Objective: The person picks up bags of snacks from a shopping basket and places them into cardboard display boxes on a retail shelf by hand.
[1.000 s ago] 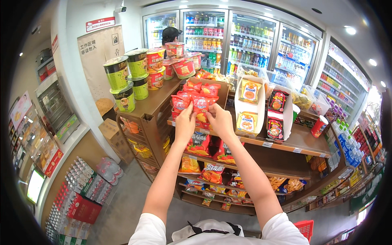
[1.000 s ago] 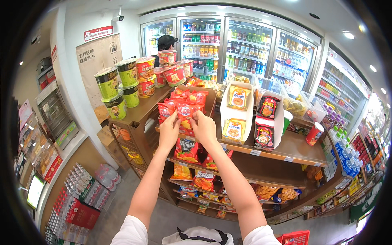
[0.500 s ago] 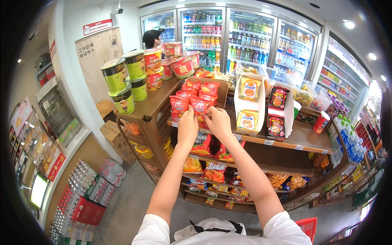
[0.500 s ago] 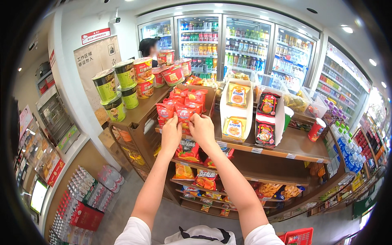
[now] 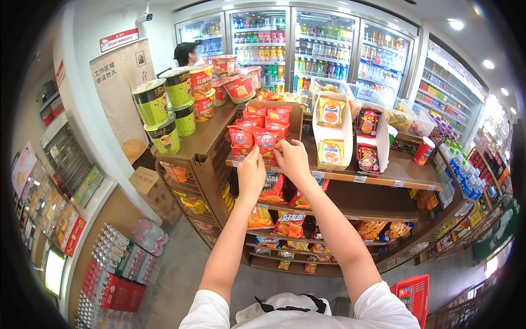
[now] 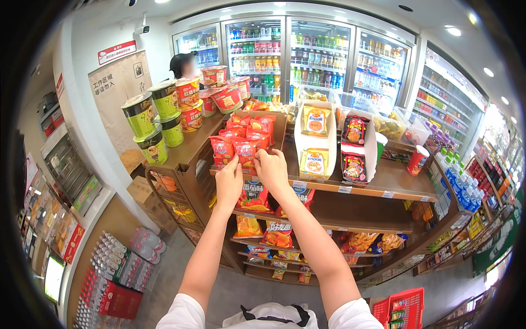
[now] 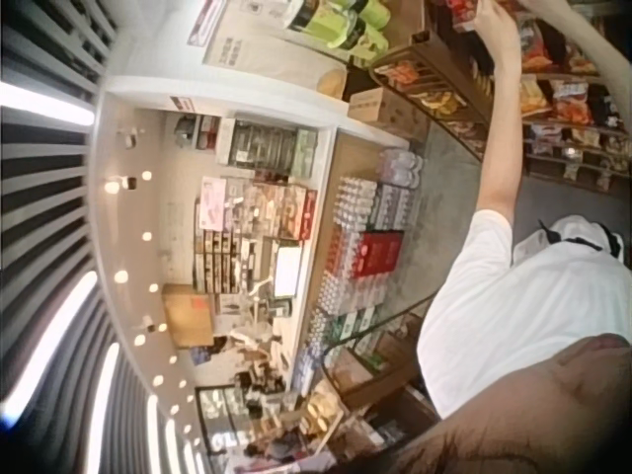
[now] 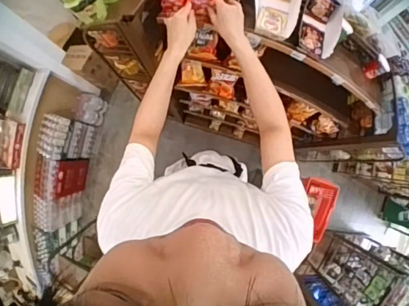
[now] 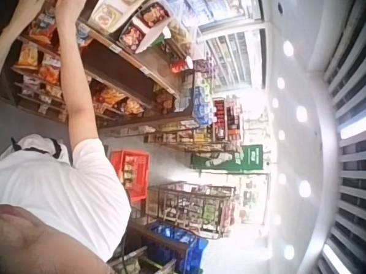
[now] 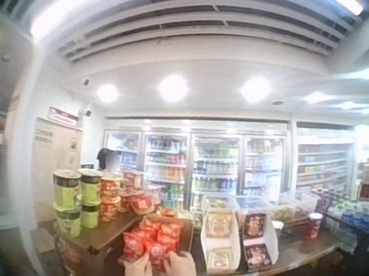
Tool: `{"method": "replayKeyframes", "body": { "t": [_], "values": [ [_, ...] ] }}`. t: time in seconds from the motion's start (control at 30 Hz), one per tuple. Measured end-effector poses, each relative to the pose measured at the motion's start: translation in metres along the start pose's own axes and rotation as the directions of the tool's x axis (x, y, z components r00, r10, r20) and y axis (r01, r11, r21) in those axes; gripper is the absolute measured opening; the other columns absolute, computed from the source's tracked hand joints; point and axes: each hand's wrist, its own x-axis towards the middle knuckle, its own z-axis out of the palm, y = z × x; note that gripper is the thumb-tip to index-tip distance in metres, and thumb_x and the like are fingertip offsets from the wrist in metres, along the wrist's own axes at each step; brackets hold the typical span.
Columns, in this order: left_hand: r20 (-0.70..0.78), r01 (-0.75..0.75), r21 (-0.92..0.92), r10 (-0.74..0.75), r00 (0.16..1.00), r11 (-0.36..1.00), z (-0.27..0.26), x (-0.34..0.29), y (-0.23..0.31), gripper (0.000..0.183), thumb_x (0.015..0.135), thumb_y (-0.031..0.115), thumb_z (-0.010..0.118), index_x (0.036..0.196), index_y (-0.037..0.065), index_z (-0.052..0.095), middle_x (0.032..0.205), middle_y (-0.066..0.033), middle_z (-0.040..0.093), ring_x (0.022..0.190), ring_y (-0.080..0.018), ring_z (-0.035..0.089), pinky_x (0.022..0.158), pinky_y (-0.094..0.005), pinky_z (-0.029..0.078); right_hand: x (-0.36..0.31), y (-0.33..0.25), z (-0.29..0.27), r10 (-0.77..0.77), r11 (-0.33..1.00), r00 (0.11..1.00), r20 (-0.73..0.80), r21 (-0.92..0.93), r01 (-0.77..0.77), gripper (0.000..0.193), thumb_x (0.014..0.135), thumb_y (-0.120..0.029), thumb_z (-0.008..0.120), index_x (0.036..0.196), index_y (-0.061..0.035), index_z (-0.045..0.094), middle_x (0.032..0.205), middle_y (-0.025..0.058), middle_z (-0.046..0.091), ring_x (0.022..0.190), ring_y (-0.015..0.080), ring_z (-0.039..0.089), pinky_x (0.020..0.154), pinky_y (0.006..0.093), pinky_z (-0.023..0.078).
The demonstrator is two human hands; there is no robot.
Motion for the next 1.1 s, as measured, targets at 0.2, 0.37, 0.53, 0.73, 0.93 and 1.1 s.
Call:
{"method": "replayKeyframes", "body": {
  "t": [0.2,0.37,0.53,0.73,0.93,1.1],
  "values": [
    [-0.006,0.024,-0.141,-0.025,1.000,0.990,-0.006,-0.017,-0.003,0.034,0.095,0.008,0.055,0.125,-0.007,0.061,0.116,-0.0264,0.066,0.105,-0.0381,0.066,0.090,-0.0401,0.052,-0.025,-0.019,-0.017,-0.030,0.995,0.994,-0.109,-0.101,0.019,0.023,0.086,-0.008,0.067,0.108,-0.0023,0.068,0.097,0.0167,0.071,0.101,0.0299,0.066,0.108,0.0472,0.040],
    [0.025,-0.041,-0.211,0.047,0.999,0.977,-0.002,-0.040,-0.007,0.036,0.096,0.010,0.056,0.130,-0.004,0.058,0.119,-0.0238,0.065,0.107,-0.0342,0.066,0.090,-0.0396,0.052,-0.057,-0.040,-0.033,0.049,0.998,0.979,-0.196,-0.035,-0.057,0.033,0.086,-0.005,0.068,0.119,-0.0051,0.065,0.117,0.0133,0.068,0.118,0.0315,0.059,0.111,0.0468,0.037],
    [0.122,0.104,-0.401,-0.059,0.991,0.910,0.011,-0.067,-0.005,0.034,0.097,0.011,0.055,0.130,0.000,0.059,0.117,-0.0212,0.066,0.106,-0.0306,0.067,0.090,-0.0375,0.053,-0.093,-0.041,-0.048,0.122,0.992,0.966,-0.228,-0.015,-0.128,0.032,0.087,-0.004,0.066,0.119,-0.0037,0.065,0.123,0.0132,0.064,0.121,0.0315,0.056,0.109,0.0453,0.038],
    [0.183,0.123,-0.439,-0.045,0.982,0.890,0.024,-0.096,0.013,0.032,0.099,0.013,0.056,0.128,0.003,0.062,0.119,-0.0156,0.068,0.105,-0.0242,0.068,0.090,-0.0342,0.053,-0.142,-0.039,-0.089,0.312,0.949,0.922,-0.232,0.123,-0.290,0.031,0.087,-0.005,0.068,0.118,-0.0034,0.066,0.116,0.0135,0.068,0.110,0.0272,0.064,0.096,0.0356,0.049],
    [0.249,0.134,-0.540,0.006,0.969,0.831,0.055,-0.142,0.059,0.026,0.099,0.012,0.057,0.121,0.003,0.065,0.111,-0.0106,0.069,0.096,-0.0178,0.067,0.082,-0.0294,0.053,-0.221,-0.024,-0.165,0.567,0.807,0.806,-0.172,0.311,-0.502,0.029,0.091,-0.007,0.066,0.120,-0.0020,0.065,0.113,0.0132,0.070,0.105,0.0224,0.068,0.093,0.0324,0.050],
    [0.393,0.214,-0.612,0.058,0.918,0.762,0.100,-0.199,0.109,0.026,0.099,0.015,0.057,0.121,0.003,0.065,0.112,-0.0095,0.068,0.102,-0.0182,0.065,0.089,-0.0309,0.051,-0.282,-0.011,-0.247,0.671,0.735,0.701,-0.243,0.348,-0.583,0.028,0.097,-0.009,0.059,0.123,0.0013,0.062,0.114,0.0095,0.069,0.101,0.0133,0.065,0.089,0.0282,0.052]
  ]
}}
